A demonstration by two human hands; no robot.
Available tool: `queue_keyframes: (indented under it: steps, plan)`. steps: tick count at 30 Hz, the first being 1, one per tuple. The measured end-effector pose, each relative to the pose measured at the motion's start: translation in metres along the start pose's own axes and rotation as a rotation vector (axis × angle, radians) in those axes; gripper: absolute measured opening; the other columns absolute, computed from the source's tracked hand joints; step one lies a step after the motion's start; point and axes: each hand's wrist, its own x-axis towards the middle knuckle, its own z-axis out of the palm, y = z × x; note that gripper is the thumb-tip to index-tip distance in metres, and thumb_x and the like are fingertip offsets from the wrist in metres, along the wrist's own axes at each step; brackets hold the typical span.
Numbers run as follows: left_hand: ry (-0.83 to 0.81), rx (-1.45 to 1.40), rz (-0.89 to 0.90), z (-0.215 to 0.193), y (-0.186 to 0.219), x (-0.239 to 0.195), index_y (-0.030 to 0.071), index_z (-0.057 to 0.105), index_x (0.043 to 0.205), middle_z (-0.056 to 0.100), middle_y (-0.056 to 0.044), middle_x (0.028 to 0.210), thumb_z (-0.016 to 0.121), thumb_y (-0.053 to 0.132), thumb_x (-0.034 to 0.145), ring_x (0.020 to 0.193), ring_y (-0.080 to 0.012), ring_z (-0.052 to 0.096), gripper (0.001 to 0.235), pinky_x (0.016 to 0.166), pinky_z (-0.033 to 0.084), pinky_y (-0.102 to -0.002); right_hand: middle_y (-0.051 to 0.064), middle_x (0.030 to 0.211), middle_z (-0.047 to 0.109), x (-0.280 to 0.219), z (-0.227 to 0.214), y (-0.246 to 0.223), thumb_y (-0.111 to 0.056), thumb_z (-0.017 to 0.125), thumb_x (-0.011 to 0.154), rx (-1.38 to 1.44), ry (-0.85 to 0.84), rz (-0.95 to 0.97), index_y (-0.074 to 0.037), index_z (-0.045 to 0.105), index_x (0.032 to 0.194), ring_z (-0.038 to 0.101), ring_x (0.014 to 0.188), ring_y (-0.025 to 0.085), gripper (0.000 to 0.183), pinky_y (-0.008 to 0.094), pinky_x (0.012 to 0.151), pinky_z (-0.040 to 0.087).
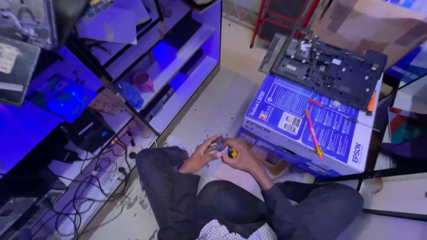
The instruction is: The person sits on the floor and cleans a small white electronic component using a pink toothbrush and a yellow paintbrush. They alternate between the two tools to scrub and brush the device's surface and edges.
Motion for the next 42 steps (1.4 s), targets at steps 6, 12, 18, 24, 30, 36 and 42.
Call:
queue_keyframes:
  steps: [6, 12, 18, 24, 30, 36, 42]
  plan:
    - [-0.068, 0.039, 0.150, 0.019, 0.026, -0.008, 0.006, 0.043, 0.155, 0.051, -0.020, 0.148, 0.084, 0.018, 0.086, 0.132, -0.0282, 0.055, 0.081, 0.106, 0.052, -0.040, 0.026, 0.129, 0.065, -0.015, -0.039, -0.086, -0.009, 0.080, 0.082, -0.150, -0.012, -0.099, -0.007, 0.070, 0.096, 0.069, 0.098, 0.050, 0.017, 0.056, 0.079, 0.056]
    - [-0.163, -0.584, 0.115, 0.052, 0.017, 0.002, 0.008, 0.038, 0.155, 0.058, -0.033, 0.139, 0.040, 0.059, 0.102, 0.119, -0.0438, 0.066, 0.074, 0.095, 0.059, -0.056, 0.025, 0.110, 0.069, -0.057, -0.071, -0.066, -0.014, 0.049, 0.093, 0.460, 0.608, 0.024, -0.003, 0.060, 0.096, 0.067, 0.068, 0.020, 0.017, 0.026, 0.050, 0.050]
    - [-0.082, -0.722, 0.089, 0.055, -0.001, 0.020, 0.002, 0.039, 0.153, 0.066, -0.035, 0.119, 0.038, 0.057, 0.103, 0.110, -0.0489, 0.069, 0.074, 0.093, 0.059, -0.058, 0.024, 0.082, 0.075, -0.083, -0.088, -0.084, -0.055, 0.036, 0.106, 0.450, 0.721, 0.372, 0.003, 0.067, 0.099, 0.056, 0.034, 0.014, 0.066, 0.020, 0.029, 0.037]
    - [0.051, -0.482, 0.185, 0.083, 0.033, 0.015, 0.006, 0.037, 0.155, 0.066, -0.027, 0.121, 0.035, 0.047, 0.107, 0.122, -0.0388, 0.064, 0.063, 0.105, 0.052, -0.050, 0.030, 0.099, 0.074, -0.067, -0.054, -0.109, -0.017, 0.066, 0.099, 0.404, 0.607, 0.013, 0.009, 0.072, 0.087, 0.078, 0.060, 0.031, 0.029, 0.035, 0.050, 0.065]
    - [0.166, -0.199, 0.220, 0.105, 0.043, 0.013, 0.007, 0.045, 0.154, 0.051, -0.019, 0.149, 0.042, 0.046, 0.107, 0.136, -0.0323, 0.051, 0.061, 0.109, 0.049, -0.046, 0.014, 0.093, 0.077, -0.064, -0.052, -0.149, -0.010, 0.067, 0.099, -0.127, 0.769, -0.090, -0.004, 0.077, 0.087, 0.076, 0.081, 0.031, 0.017, 0.037, 0.072, 0.059]
    - [0.177, -0.438, 0.266, 0.100, 0.030, 0.022, 0.006, 0.045, 0.152, 0.063, -0.019, 0.134, 0.043, 0.041, 0.108, 0.124, -0.0274, 0.062, 0.056, 0.106, 0.053, -0.041, 0.019, 0.090, 0.074, -0.061, -0.055, -0.117, -0.003, 0.065, 0.101, 0.063, 0.860, 0.037, 0.004, 0.074, 0.087, 0.075, 0.064, 0.025, 0.018, 0.031, 0.055, 0.063]
    - [0.200, -0.444, 0.338, 0.093, 0.017, 0.035, 0.007, 0.045, 0.151, 0.065, -0.023, 0.130, 0.043, 0.044, 0.108, 0.125, -0.0308, 0.063, 0.057, 0.111, 0.050, -0.045, 0.018, 0.093, 0.074, -0.055, -0.051, -0.130, -0.004, 0.066, 0.100, -0.126, 0.793, -0.021, 0.000, 0.074, 0.087, 0.076, 0.081, 0.036, 0.015, 0.039, 0.071, 0.059]
